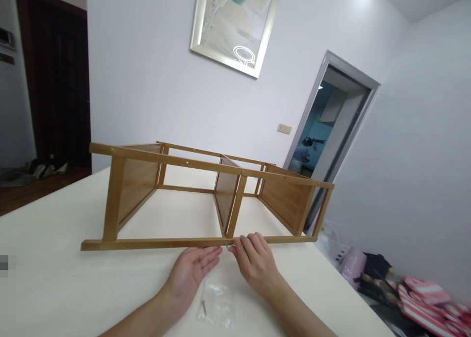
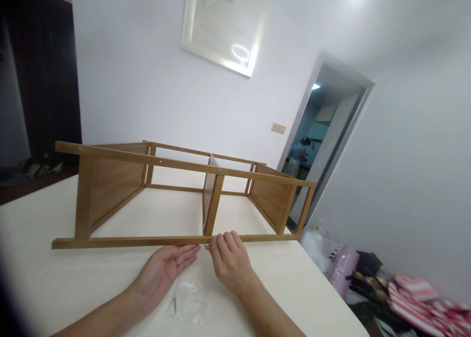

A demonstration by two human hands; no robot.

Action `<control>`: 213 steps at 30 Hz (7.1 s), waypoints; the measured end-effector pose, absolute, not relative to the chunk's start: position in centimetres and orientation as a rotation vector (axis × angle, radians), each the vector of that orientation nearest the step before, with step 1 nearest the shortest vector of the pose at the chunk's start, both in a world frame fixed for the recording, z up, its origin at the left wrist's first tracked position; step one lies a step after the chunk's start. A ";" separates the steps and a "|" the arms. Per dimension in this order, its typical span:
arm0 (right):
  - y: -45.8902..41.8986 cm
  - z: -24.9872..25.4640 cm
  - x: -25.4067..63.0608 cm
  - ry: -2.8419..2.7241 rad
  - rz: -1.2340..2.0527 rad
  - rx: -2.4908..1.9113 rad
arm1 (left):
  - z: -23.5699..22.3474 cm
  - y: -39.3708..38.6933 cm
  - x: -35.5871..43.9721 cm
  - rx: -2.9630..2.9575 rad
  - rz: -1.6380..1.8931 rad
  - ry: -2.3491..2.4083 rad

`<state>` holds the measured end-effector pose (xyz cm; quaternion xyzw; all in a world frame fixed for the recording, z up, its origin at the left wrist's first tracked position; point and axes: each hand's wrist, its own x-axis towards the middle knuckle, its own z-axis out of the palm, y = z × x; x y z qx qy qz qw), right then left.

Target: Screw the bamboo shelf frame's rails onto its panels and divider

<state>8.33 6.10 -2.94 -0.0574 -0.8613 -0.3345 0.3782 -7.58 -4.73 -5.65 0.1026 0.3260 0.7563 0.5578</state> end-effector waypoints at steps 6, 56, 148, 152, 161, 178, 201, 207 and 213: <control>5.8 -2.6 8.3 -2.229 -0.847 -0.157 | -5.4 -4.8 -7.6 0.250 1.771 0.781; 6.8 -3.5 7.9 -2.236 -0.264 -0.128 | -5.3 -4.5 -7.8 0.284 1.706 0.776; -3.5 -4.0 -4.4 -2.234 -0.030 -0.016 | -4.4 -15.8 -17.9 0.294 1.826 1.006; -3.9 -3.8 -4.5 -2.196 -0.044 0.006 | -4.8 -15.8 -18.0 0.374 1.782 1.051; -3.8 -3.6 -4.8 -2.245 -0.110 0.148 | -4.7 -15.8 -17.4 0.562 1.749 1.138; -3.7 -3.8 -4.8 -2.278 -0.130 0.112 | -6.7 -14.1 -17.3 0.681 1.843 1.298; -3.5 -3.3 -3.9 -2.245 -0.245 0.051 | -7.0 -14.7 -17.6 0.747 1.783 1.490; -3.6 -3.6 -3.9 -2.267 -0.304 0.053 | -7.0 -14.6 -17.5 0.732 1.805 1.475; -3.9 -4.4 -4.0 -2.304 -0.322 0.013 | -7.3 -14.7 -17.8 0.749 1.785 1.495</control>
